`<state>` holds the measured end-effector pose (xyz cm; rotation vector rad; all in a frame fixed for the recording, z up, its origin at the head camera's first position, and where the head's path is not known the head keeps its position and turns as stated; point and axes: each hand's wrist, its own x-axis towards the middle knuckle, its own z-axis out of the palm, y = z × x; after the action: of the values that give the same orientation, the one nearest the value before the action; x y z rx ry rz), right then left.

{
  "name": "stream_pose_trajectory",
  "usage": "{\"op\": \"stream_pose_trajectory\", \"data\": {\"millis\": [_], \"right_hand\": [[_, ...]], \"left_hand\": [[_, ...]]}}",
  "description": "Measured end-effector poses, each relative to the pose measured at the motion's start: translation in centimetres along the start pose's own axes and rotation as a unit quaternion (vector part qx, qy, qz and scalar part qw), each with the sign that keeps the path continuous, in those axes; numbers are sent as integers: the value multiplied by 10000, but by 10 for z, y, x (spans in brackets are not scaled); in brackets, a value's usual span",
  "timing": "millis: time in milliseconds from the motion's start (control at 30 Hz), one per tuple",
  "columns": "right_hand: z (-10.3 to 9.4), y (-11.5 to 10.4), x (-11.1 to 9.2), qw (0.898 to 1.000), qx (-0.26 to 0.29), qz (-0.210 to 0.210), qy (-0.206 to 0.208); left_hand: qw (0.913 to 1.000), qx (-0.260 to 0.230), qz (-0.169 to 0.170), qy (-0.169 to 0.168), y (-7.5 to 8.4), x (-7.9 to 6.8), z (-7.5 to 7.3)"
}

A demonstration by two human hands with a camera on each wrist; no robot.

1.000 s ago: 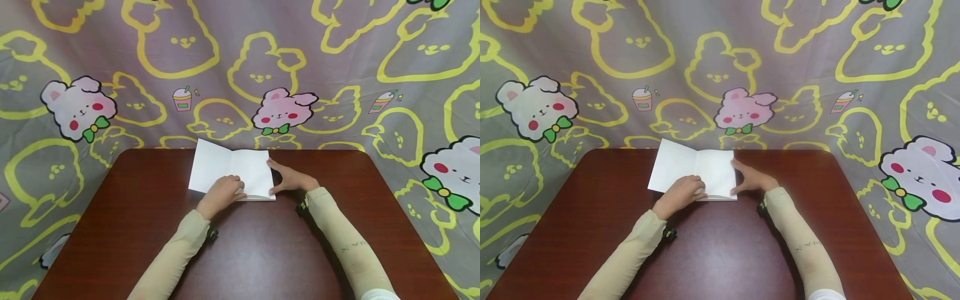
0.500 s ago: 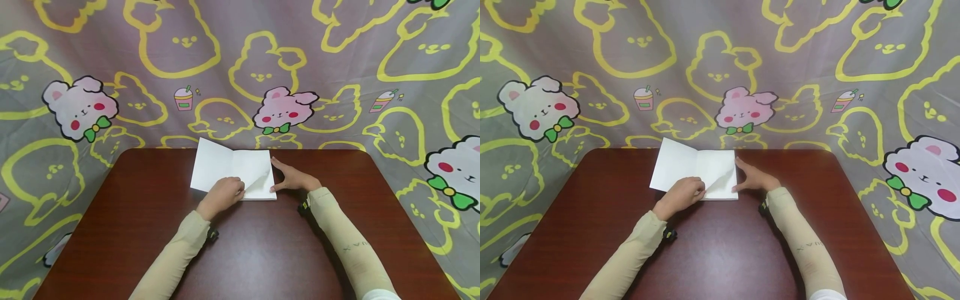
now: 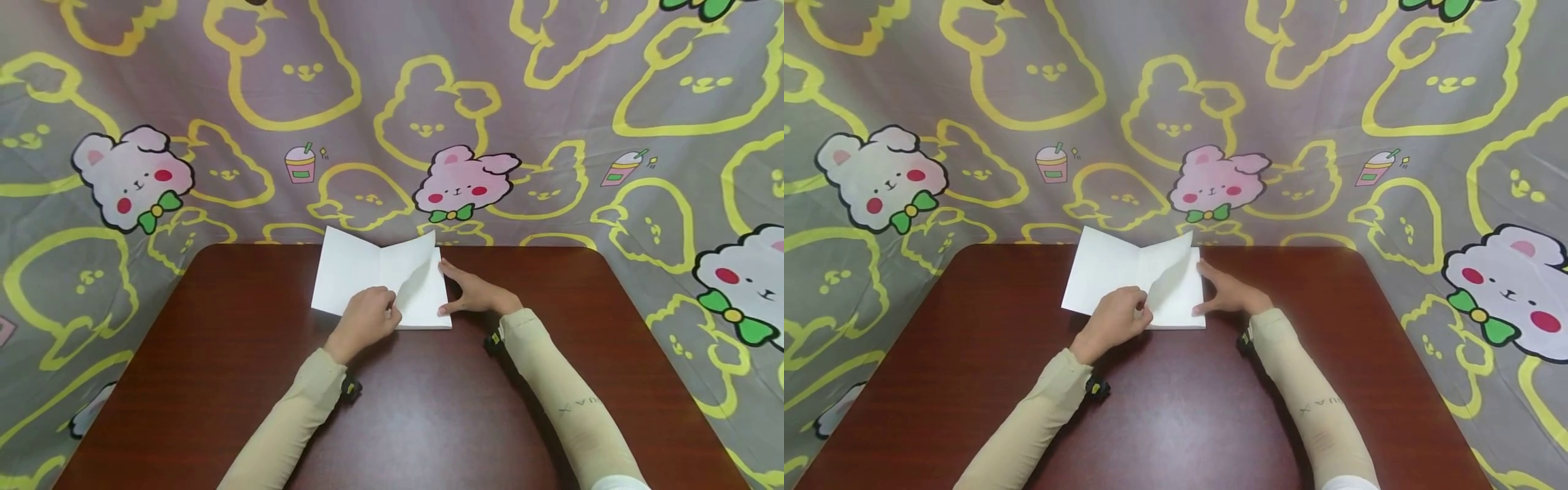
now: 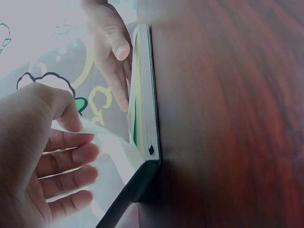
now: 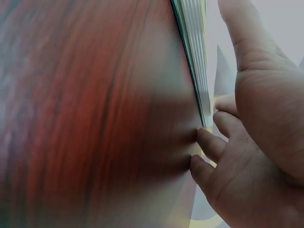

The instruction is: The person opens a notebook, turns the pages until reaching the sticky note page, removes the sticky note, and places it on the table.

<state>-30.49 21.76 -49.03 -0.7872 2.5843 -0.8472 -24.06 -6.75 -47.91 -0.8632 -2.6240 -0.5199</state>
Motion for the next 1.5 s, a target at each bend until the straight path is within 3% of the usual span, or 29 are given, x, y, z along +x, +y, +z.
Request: {"op": "stream_pose_trajectory", "data": {"millis": [233,533,933,1500], "right_hand": [[4,-2,4,9999,-130,17,-88],[7,-2,4,9986,-373,282,-234],[6,-6,1,9981,-483,302,-215],[8,-6,0,9979,-495,329,-249]], "left_hand": [[9990,-163,-264,326,-1,-1,-10],[9962,-265,-285,773,-7,-4,-36],[9879,-488,-296,1445,-19,-10,-66],[9913,-294,-732,1051,-41,-43,-85]]}}
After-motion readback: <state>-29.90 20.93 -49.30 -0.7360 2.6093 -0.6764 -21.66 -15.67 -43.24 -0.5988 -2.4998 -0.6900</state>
